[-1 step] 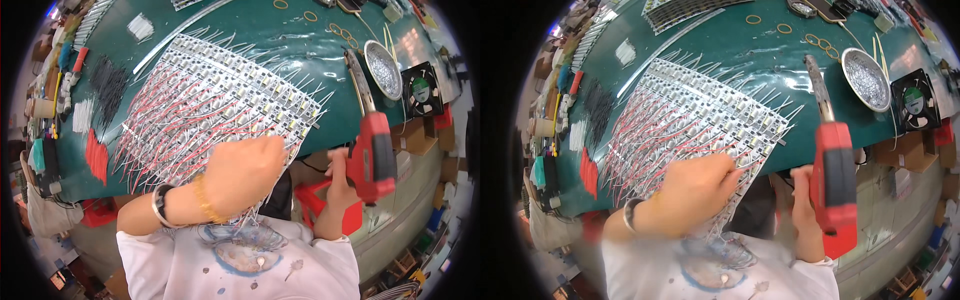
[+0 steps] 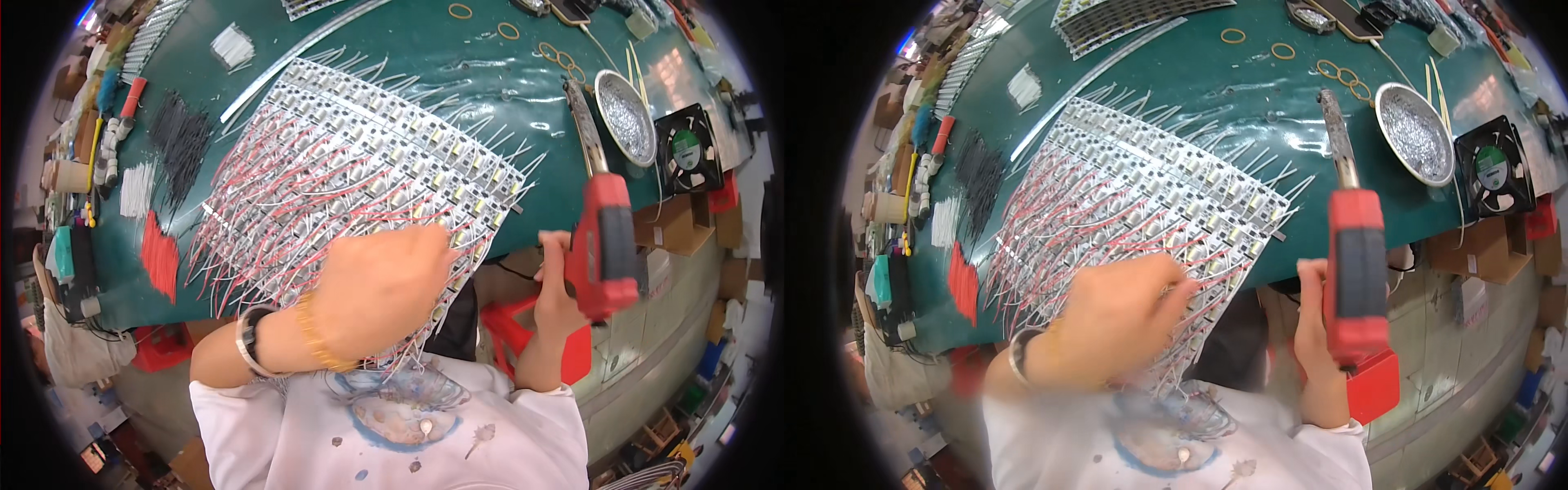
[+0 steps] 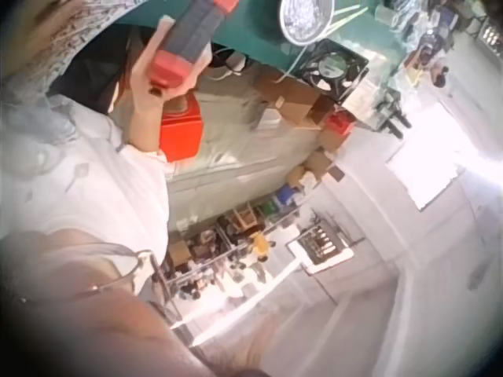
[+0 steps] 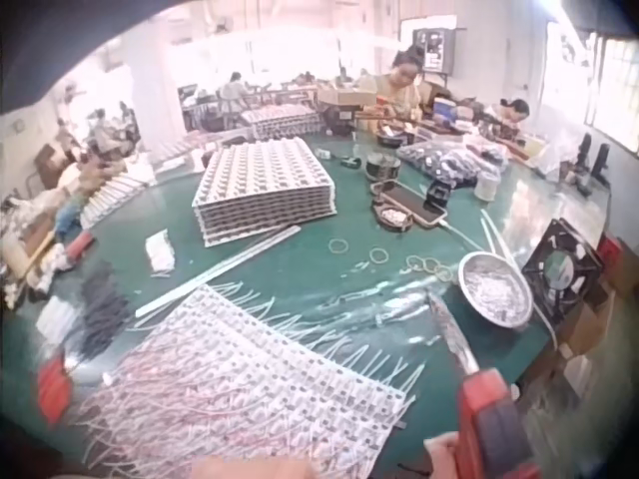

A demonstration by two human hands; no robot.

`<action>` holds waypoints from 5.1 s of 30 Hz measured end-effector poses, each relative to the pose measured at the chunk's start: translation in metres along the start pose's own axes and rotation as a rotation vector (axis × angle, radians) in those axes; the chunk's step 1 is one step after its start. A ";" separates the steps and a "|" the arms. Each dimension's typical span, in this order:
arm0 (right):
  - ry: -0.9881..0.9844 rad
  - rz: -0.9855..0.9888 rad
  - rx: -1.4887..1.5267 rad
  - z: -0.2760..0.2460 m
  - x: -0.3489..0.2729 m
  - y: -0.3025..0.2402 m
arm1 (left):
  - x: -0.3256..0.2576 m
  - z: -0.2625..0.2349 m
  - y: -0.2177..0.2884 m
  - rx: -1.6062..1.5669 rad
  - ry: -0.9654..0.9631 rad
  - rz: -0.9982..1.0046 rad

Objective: The worker is assembling LED panels by inserting colored wires and securing them using a heat gun or specialized soldering tool.

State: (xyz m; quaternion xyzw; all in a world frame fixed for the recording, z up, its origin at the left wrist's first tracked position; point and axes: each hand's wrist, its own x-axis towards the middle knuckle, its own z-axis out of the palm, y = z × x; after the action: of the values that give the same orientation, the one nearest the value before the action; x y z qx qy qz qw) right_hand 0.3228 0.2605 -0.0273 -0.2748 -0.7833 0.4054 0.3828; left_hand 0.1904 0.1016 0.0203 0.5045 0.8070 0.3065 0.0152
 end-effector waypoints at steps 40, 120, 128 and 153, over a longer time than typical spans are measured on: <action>-0.109 -0.282 -0.227 0.013 0.025 0.000 | 0.047 -0.045 -0.190 0.247 0.265 -0.351; -0.013 -0.147 -0.124 0.009 0.019 0.002 | 0.053 -0.064 -0.195 -0.062 0.185 -0.215; 0.016 -0.271 -0.156 0.011 0.005 0.001 | 0.047 -0.067 -0.196 -0.025 0.205 -0.162; -0.062 0.051 -0.156 0.006 -0.022 0.030 | 0.056 -0.076 -0.200 -0.226 0.072 -0.426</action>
State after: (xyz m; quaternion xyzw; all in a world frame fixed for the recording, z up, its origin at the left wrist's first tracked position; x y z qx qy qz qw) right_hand 0.3335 0.2572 -0.0636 -0.3110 -0.8166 0.3613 0.3255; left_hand -0.0235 0.0507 -0.0039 0.3067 0.8559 0.4024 0.1072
